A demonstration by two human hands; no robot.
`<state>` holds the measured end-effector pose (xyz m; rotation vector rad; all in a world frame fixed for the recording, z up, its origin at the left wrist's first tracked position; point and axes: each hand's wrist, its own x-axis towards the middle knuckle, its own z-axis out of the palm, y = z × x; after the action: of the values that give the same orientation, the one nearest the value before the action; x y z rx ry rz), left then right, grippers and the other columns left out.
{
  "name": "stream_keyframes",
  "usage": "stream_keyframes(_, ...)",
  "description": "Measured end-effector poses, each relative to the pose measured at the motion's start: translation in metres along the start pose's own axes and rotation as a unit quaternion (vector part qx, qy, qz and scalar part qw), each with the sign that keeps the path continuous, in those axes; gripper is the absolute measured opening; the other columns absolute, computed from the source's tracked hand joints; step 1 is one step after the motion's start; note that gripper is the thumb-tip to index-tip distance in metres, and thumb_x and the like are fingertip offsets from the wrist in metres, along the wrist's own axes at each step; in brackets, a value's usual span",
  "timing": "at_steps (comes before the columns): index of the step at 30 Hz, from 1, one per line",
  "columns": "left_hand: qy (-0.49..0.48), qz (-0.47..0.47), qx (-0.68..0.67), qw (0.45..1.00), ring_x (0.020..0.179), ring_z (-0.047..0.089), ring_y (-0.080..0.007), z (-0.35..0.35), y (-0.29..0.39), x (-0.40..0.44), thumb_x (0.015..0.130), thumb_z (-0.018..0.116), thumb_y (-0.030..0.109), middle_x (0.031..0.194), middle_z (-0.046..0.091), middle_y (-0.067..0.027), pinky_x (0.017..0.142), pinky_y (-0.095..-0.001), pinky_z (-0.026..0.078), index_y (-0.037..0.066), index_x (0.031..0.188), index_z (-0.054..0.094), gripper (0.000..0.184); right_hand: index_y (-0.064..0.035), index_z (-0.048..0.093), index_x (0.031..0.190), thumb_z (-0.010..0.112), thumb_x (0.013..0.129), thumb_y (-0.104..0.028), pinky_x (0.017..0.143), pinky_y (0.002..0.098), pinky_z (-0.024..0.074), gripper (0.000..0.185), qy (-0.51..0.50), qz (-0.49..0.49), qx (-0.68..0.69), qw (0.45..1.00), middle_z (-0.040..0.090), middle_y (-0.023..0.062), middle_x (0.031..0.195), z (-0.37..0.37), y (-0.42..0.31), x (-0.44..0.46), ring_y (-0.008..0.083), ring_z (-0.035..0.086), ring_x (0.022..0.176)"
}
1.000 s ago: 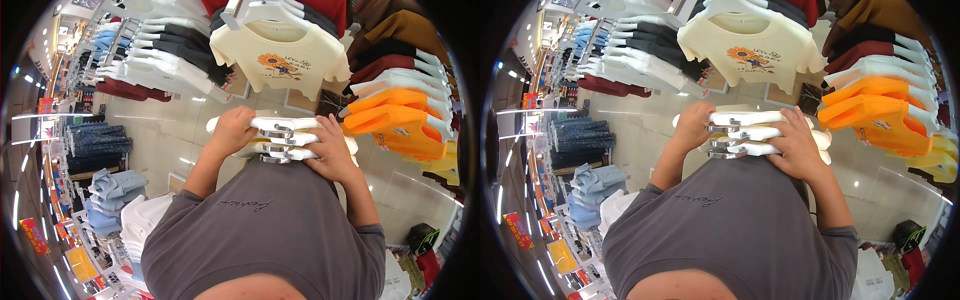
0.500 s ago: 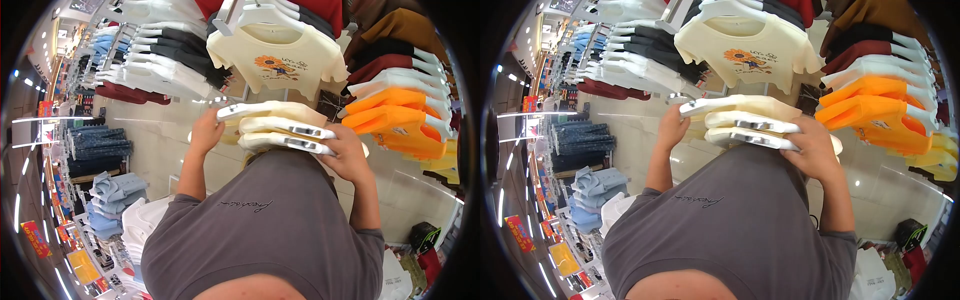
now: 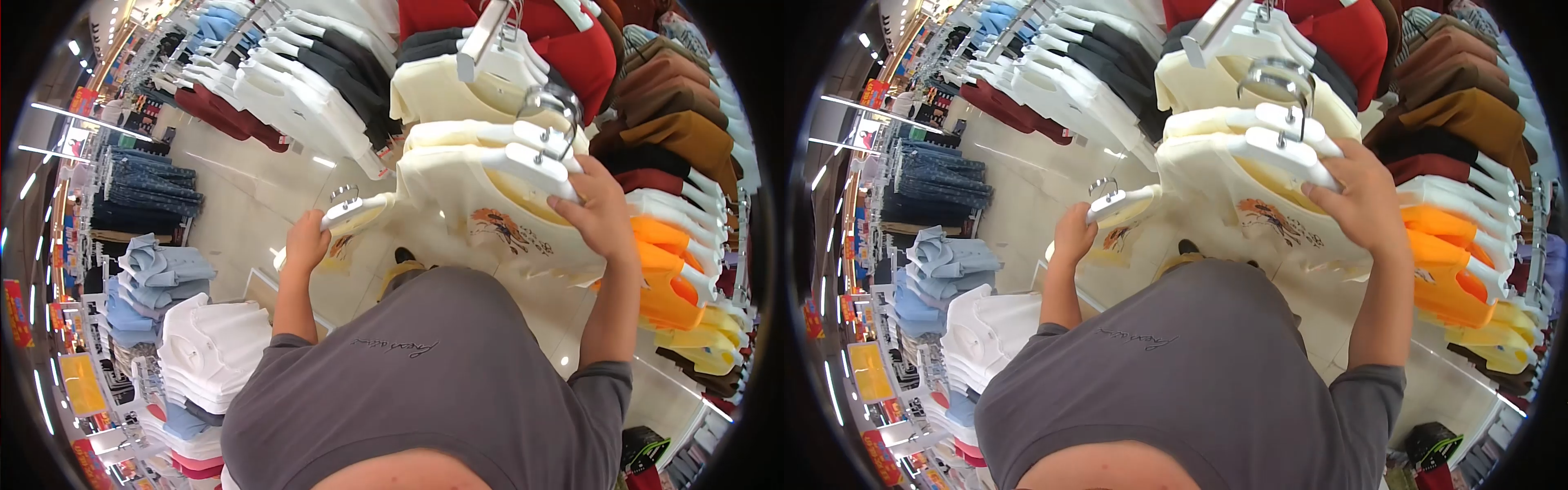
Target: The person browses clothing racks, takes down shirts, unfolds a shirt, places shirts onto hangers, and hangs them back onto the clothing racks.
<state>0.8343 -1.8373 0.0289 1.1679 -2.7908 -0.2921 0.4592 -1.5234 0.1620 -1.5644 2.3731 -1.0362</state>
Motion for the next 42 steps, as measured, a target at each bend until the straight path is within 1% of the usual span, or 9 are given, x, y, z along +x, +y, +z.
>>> stream_keyframes(3, -0.001, -0.022, 0.002, 1.000, 0.090, 0.058, -0.0409, -0.003, -0.006, -0.011, 0.078, 0.057, 0.010, 0.095, 0.061, -0.0199, 0.079, -0.0485, 0.046, 0.003, 0.102, 0.055, 0.025, 0.0018, 0.068, 0.099, 0.070, 0.074, -0.018, 0.090, 0.0344, 0.0437, 0.032, -0.038, 0.020, 0.018, 0.999, 0.060, 0.0143, 0.111, -0.015, -0.003, 0.034, 0.0286, 0.058, 0.102)
stream_keyframes(7, 0.006, -0.024, 0.001, 1.000, 0.090, 0.058, -0.0412, -0.005, -0.012, -0.019, 0.078, 0.057, 0.011, 0.095, 0.061, -0.0203, 0.079, -0.0490, 0.046, 0.003, 0.102, 0.055, 0.025, -0.0004, 0.070, 0.098, 0.070, 0.075, -0.030, 0.082, 0.0374, 0.0454, 0.037, 0.013, -0.005, 0.060, 0.998, 0.058, 0.0133, 0.095, -0.012, 0.001, 0.077, 0.0308, 0.058, 0.091)
stream_keyframes(11, 0.005, -0.016, 0.003, 1.000, 0.089, 0.059, -0.0394, -0.009, -0.007, -0.020, 0.079, 0.057, 0.010, 0.096, 0.061, -0.0177, 0.077, -0.0489, 0.047, 0.005, 0.101, 0.056, 0.023, 0.0005, 0.070, 0.097, 0.070, 0.076, -0.032, 0.082, 0.0375, 0.0455, 0.039, -0.009, 0.054, 0.072, 0.996, 0.059, 0.0153, 0.098, 0.011, 0.023, 0.108, 0.0316, 0.058, 0.095)
stream_keyframes(18, -0.003, 0.023, -0.003, 1.000, 0.089, 0.060, -0.0392, -0.014, 0.018, -0.006, 0.078, 0.059, 0.011, 0.094, 0.061, -0.0183, 0.076, -0.0482, 0.048, 0.004, 0.101, 0.056, 0.024, 0.0007, 0.070, 0.091, 0.069, 0.074, -0.037, 0.087, 0.0423, 0.0466, 0.042, -0.067, 0.058, -0.071, 0.993, 0.060, 0.0200, 0.105, 0.050, 0.023, 0.123, 0.0355, 0.058, 0.101)
stream_keyframes(23, 0.010, 0.117, -0.047, 0.992, 0.085, 0.060, -0.0381, -0.027, 0.060, 0.010, 0.079, 0.059, 0.011, 0.090, 0.061, -0.0172, 0.073, -0.0475, 0.048, 0.005, 0.101, 0.057, 0.023, -0.0013, 0.069, 0.099, 0.068, 0.075, -0.037, 0.090, 0.0411, 0.0465, 0.043, -0.065, 0.026, -0.038, 0.997, 0.058, 0.0203, 0.113, 0.056, 0.029, 0.114, 0.0353, 0.058, 0.104)
stream_keyframes(25, 0.009, 0.133, -0.052, 0.990, 0.083, 0.059, -0.0377, -0.037, 0.079, 0.020, 0.079, 0.059, 0.010, 0.088, 0.060, -0.0170, 0.072, -0.0474, 0.048, 0.005, 0.101, 0.057, 0.022, -0.0032, 0.068, 0.104, 0.066, 0.079, -0.034, 0.093, 0.0402, 0.0457, 0.040, 0.031, -0.056, -0.018, 0.998, 0.058, 0.0185, 0.120, 0.048, 0.023, 0.106, 0.0347, 0.057, 0.108)
stream_keyframes(31, 0.109, 0.305, -0.093, 0.942, 0.079, 0.059, -0.0364, -0.077, 0.133, 0.061, 0.076, 0.065, 0.007, 0.085, 0.061, -0.0138, 0.070, -0.0457, 0.047, 0.004, 0.099, 0.058, 0.024, -0.0056, 0.066, 0.109, 0.063, 0.088, -0.032, 0.097, 0.0399, 0.0442, 0.034, 0.152, -0.089, 0.054, 0.983, 0.061, 0.0150, 0.119, 0.042, -0.003, 0.067, 0.0321, 0.057, 0.111)
stream_keyframes(37, 0.167, 0.369, -0.117, 0.907, 0.087, 0.062, -0.0361, -0.114, 0.179, 0.111, 0.074, 0.067, 0.005, 0.093, 0.065, -0.0157, 0.075, -0.0439, 0.049, 0.002, 0.104, 0.060, 0.032, -0.0043, 0.064, 0.116, 0.063, 0.089, -0.037, 0.091, 0.0389, 0.0462, 0.042, -0.009, -0.041, 0.106, 0.993, 0.064, 0.0171, 0.113, 0.039, -0.037, 0.043, 0.0328, 0.060, 0.105)
stream_keyframes(42, 0.144, 0.390, -0.117, 0.902, 0.092, 0.061, -0.0380, -0.110, 0.201, 0.151, 0.075, 0.065, 0.008, 0.097, 0.065, -0.0193, 0.079, -0.0448, 0.049, -0.001, 0.108, 0.059, 0.035, -0.0054, 0.063, 0.112, 0.054, 0.092, -0.042, 0.084, 0.0424, 0.0474, 0.043, 0.049, 0.011, 0.036, 0.998, 0.066, 0.0178, 0.101, 0.044, -0.037, 0.051, 0.0343, 0.062, 0.098)
